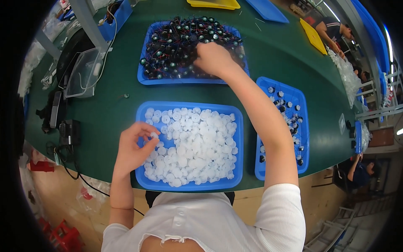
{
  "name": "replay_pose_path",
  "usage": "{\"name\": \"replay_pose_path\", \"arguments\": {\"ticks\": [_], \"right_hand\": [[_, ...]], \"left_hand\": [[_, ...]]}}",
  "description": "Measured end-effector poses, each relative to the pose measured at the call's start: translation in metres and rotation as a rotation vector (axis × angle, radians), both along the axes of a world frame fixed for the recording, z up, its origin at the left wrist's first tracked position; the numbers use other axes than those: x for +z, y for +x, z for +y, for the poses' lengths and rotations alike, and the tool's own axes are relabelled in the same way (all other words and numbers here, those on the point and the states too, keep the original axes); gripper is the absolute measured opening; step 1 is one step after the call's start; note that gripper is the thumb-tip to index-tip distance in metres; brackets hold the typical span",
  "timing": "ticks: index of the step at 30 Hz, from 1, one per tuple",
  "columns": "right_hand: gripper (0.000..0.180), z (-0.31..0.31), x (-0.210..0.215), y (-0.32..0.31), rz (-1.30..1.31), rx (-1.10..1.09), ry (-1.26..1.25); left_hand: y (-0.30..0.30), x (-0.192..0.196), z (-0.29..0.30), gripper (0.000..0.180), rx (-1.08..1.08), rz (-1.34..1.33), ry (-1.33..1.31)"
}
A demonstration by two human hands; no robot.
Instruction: The person assembles small plastic caps and metal components by hand at a manufacturing workbench, taking parts from blue trays and joining them with electrical wires.
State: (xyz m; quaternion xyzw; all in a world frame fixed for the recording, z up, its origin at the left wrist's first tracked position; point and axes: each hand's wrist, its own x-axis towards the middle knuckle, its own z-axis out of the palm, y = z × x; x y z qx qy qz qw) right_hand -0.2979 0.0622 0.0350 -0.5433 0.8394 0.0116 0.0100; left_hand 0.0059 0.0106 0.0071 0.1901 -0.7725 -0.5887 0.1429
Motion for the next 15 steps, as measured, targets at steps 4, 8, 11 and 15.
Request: {"name": "replay_pose_path", "arguments": {"ticks": [4,8,11,15], "right_hand": [[0.028,0.033,0.027,0.007,-0.669,-0.112,-0.51],[0.031,0.079,0.046,0.036,-1.227,-0.147,-0.808],[0.032,0.112,0.047,0.082,-1.711,-0.092,-0.889],[0.032,0.149,0.029,0.147,-1.94,0.035,-0.833]], "left_hand": [[0.001,0.002,-0.009,0.015,-0.05,0.147,0.678],[0.004,-0.002,-0.009,0.022,-0.174,0.187,1.142],[0.004,-0.002,-0.003,0.024,-0.288,0.205,1.22],[0.003,0.023,0.039,0.022,-0.281,0.152,0.887]]}}
